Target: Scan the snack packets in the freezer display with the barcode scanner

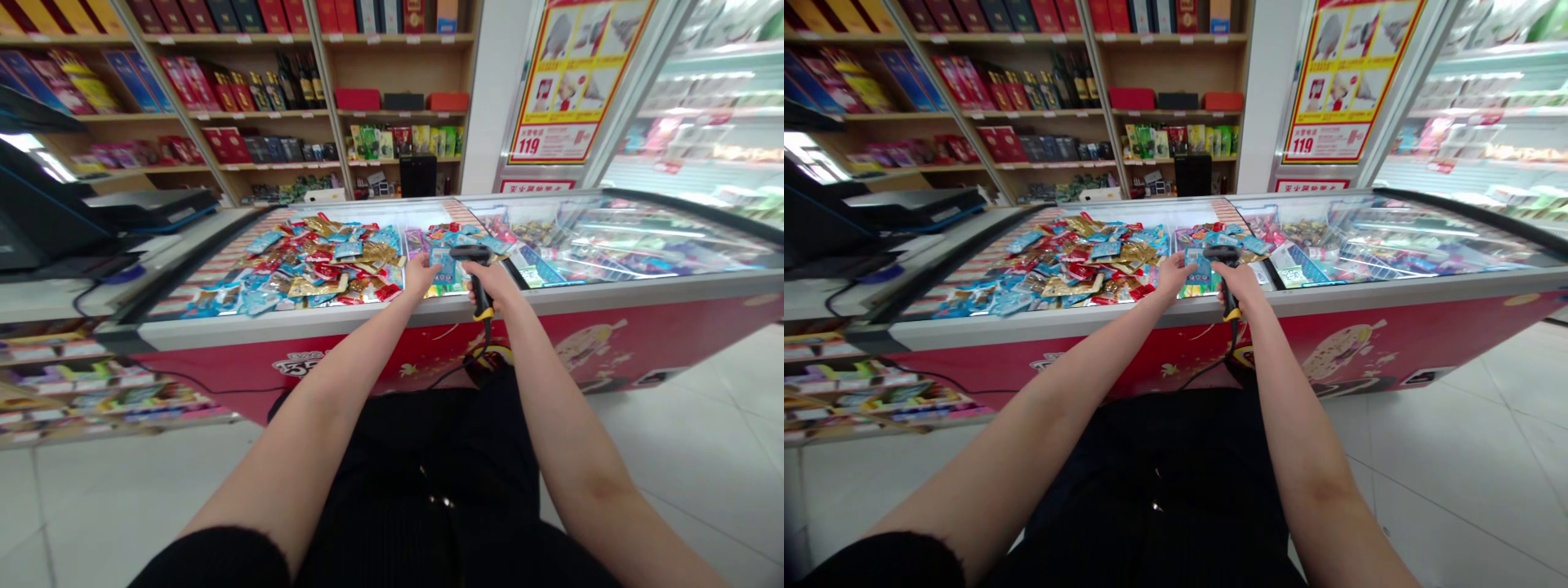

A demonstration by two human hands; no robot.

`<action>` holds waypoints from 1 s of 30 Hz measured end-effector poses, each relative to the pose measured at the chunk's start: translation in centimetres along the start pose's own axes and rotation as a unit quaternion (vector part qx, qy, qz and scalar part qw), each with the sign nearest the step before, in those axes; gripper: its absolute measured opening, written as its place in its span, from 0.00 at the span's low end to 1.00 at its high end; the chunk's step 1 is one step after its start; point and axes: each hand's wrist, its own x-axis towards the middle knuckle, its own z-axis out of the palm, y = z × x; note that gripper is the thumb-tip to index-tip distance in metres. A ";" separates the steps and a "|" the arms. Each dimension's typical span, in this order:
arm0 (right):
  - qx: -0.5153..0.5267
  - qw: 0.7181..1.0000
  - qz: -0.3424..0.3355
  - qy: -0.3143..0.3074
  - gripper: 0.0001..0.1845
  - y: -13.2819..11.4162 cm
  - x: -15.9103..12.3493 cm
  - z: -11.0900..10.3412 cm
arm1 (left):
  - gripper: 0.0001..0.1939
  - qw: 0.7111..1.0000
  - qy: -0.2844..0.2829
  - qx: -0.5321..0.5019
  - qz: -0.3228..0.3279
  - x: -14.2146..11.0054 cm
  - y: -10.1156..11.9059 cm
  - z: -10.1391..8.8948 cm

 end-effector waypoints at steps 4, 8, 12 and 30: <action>-0.014 1.000 -0.022 -0.009 0.12 -0.8 -0.5 0.5 | 0.12 0.999 0.046 -0.004 -0.001 -0.1 0.2 -0.5; -0.025 0.999 -0.040 -0.023 0.14 -1.8 -1.4 1.4 | 0.10 0.997 0.073 0.035 0.013 -0.4 0.8 -1.0; -0.039 0.998 -0.041 -0.031 0.14 -2.5 -1.8 2.1 | 0.13 0.996 0.070 0.055 0.021 -0.4 1.1 -1.8; -0.053 0.997 -0.032 -0.039 0.13 -3.1 -1.9 3.3 | 0.16 0.995 0.082 0.061 0.013 0.9 0.7 -2.9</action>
